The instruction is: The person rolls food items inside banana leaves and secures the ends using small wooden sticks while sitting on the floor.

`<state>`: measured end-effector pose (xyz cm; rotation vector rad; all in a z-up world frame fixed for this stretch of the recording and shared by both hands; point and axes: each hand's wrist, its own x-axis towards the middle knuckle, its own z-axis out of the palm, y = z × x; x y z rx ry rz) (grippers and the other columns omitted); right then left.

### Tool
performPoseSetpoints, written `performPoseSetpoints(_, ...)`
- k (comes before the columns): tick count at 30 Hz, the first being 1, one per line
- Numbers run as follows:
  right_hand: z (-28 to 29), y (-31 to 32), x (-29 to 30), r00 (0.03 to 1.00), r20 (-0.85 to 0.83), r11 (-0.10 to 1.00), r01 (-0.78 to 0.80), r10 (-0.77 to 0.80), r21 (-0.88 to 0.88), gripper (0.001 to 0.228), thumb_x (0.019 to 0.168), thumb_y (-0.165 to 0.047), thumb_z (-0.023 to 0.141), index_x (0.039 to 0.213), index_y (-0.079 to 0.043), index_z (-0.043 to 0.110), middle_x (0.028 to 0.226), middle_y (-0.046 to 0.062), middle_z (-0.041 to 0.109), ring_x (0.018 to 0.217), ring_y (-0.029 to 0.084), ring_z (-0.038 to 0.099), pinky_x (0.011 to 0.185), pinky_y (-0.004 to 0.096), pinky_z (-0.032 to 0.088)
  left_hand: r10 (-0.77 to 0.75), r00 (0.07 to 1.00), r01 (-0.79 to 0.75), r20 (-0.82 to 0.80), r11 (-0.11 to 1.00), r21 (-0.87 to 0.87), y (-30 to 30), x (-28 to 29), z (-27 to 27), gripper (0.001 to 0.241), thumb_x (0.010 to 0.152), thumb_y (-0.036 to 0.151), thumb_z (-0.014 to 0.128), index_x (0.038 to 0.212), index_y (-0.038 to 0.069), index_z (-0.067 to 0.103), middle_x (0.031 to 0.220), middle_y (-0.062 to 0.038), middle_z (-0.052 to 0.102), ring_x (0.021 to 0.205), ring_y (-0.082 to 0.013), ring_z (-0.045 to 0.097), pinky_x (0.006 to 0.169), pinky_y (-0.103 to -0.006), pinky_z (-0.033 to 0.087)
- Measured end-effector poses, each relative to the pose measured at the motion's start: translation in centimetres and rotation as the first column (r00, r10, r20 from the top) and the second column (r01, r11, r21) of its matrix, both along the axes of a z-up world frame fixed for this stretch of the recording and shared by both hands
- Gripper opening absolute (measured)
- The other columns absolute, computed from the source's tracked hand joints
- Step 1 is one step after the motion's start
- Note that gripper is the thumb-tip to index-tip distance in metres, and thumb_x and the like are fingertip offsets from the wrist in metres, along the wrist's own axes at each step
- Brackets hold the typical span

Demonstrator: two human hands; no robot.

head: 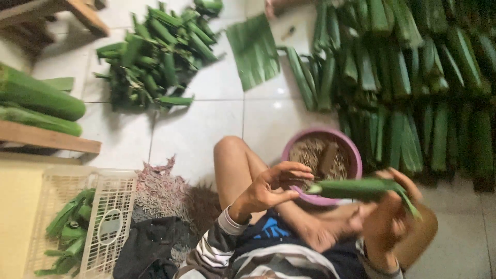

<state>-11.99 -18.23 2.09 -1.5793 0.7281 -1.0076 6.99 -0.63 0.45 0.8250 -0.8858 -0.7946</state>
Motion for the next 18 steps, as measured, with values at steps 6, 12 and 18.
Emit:
performPoseSetpoints(6, -0.6, -4.7, -3.7, 0.917, -0.302, 0.955, -0.291, 0.261, -0.057, 0.065, 0.072, -0.007, 0.076, 0.135, 0.003, 0.065, 0.136, 0.017, 0.065, 0.129, 0.029, 0.062, 0.117, 0.036, 0.045, 0.139, 0.988, -0.110, -0.070, 0.940, 0.322, 0.6, 4.0, -3.2, 0.052, 0.110, 0.021, 0.055, 0.159, 0.009, 0.040, 0.145, -0.015, 0.059, 0.130, -0.0240, 0.062, 0.111, -0.0393, 0.051)
performPoseSetpoints(12, -2.4, -1.6, 0.0, 0.781, -0.403, 0.671, -0.619, 0.477, -0.408, 0.037, 0.090, -0.017, 0.077, 0.127, -0.018, 0.074, 0.123, 0.008, 0.071, 0.109, 0.017, 0.074, 0.102, 0.027, 0.056, -0.469, 0.882, 0.441, 0.042, 0.854, 0.276, -1.4, 1.9, -4.4, 0.126, 0.078, 0.103, 0.050, 0.163, 0.010, 0.042, 0.150, -0.012, 0.056, 0.131, -0.0229, 0.059, 0.113, -0.0363, 0.046)
performPoseSetpoints(18, -1.5, -1.9, 0.2, 0.807, -0.365, 0.725, -0.583, 0.464, -0.367, 0.034, 0.094, -0.014, 0.072, 0.125, -0.001, 0.068, 0.121, 0.017, 0.074, 0.111, 0.028, 0.072, 0.105, 0.036, 0.055, -0.450, 0.887, 0.449, -0.104, 0.787, 0.422, -1.2, -1.8, -3.7, 0.054, 0.095, 0.021, 0.077, 0.144, 0.006, 0.061, 0.121, -0.002, 0.064, 0.096, -0.0094, 0.064, 0.079, -0.0237, 0.061)
